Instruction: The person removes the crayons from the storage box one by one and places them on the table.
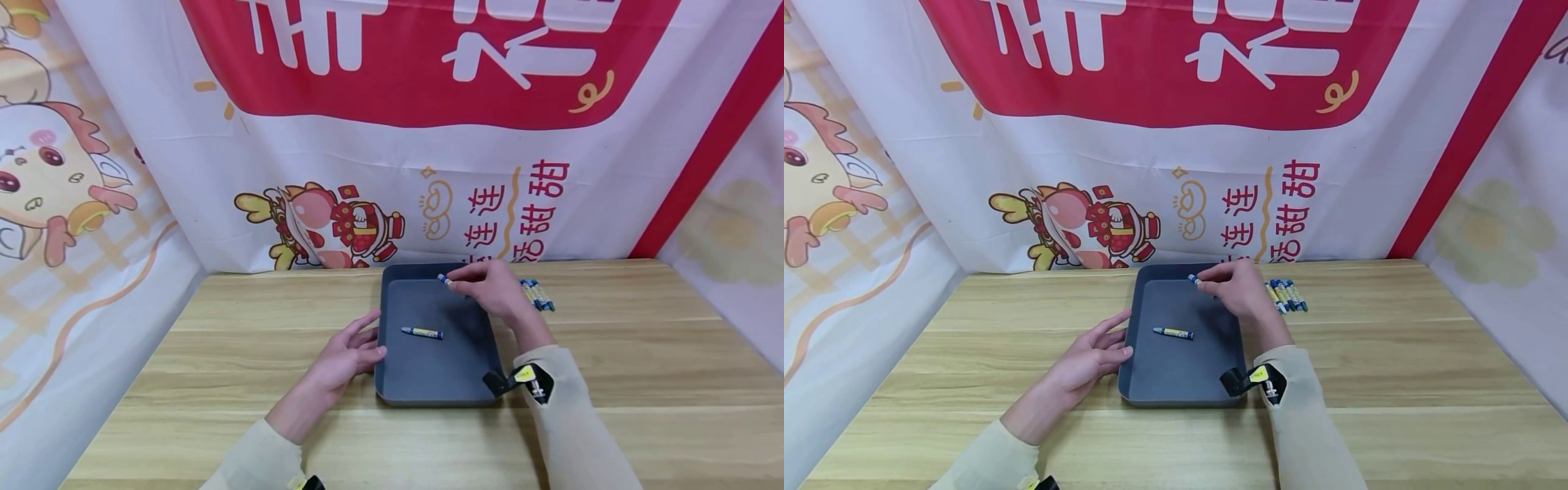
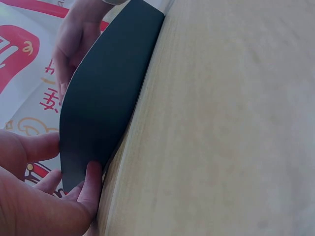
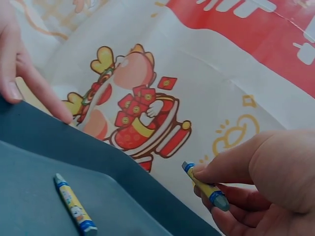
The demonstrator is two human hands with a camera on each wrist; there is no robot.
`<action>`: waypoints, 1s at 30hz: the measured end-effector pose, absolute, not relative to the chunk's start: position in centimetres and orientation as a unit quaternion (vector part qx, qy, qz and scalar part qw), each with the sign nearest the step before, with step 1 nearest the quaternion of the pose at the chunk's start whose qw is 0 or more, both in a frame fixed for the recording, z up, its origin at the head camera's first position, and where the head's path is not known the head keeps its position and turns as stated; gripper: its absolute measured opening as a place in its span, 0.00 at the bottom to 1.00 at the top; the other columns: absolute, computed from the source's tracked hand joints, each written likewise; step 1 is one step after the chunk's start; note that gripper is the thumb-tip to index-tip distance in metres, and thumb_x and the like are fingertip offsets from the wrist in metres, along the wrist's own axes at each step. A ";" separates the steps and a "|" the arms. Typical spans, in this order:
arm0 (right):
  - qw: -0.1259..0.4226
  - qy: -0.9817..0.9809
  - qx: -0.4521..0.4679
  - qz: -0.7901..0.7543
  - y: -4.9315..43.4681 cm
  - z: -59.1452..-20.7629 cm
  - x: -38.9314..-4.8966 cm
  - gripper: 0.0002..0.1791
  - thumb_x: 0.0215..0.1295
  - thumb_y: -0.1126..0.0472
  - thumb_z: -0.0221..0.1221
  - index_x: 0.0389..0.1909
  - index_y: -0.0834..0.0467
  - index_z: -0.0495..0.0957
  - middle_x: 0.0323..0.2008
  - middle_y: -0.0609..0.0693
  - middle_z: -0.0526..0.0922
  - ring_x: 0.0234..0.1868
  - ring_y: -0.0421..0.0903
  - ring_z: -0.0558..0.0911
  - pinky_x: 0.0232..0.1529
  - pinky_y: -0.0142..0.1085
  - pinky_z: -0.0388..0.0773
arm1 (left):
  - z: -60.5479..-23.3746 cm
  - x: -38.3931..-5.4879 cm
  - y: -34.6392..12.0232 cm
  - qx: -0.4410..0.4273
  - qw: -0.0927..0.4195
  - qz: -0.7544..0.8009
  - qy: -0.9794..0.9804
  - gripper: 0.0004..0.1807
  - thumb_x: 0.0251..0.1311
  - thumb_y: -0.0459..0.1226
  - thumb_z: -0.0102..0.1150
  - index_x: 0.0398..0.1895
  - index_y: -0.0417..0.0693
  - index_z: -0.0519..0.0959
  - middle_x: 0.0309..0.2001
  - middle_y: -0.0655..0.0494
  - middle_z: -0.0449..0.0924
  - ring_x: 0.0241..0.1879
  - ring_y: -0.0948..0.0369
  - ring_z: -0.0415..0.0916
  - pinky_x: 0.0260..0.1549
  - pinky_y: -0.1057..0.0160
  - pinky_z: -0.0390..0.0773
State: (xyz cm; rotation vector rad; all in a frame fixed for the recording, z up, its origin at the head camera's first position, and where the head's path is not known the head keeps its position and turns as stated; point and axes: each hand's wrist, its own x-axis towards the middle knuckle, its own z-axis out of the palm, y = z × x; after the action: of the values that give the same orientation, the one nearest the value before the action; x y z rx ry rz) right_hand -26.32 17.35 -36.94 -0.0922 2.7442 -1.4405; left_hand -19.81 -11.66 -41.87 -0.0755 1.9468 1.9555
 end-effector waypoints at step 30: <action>-0.031 0.853 0.030 -0.519 22.5 -36.2 -26.2 0.19 0.75 0.53 0.65 0.61 0.55 0.86 0.62 0.58 0.85 0.61 0.53 0.80 0.61 0.42 0.77 | -42.1 -20.0 -11.8 -0.027 0.188 0.696 0.692 0.38 0.71 0.29 0.62 0.81 0.60 0.66 0.78 0.39 0.68 0.73 0.45 0.74 0.62 0.52 0.84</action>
State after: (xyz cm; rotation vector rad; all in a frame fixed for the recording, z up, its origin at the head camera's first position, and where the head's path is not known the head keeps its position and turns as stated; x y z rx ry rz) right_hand -26.17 22.53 -36.18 0.0954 2.7361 -1.6648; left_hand -19.95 -11.77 -42.06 -0.0750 1.9481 1.9587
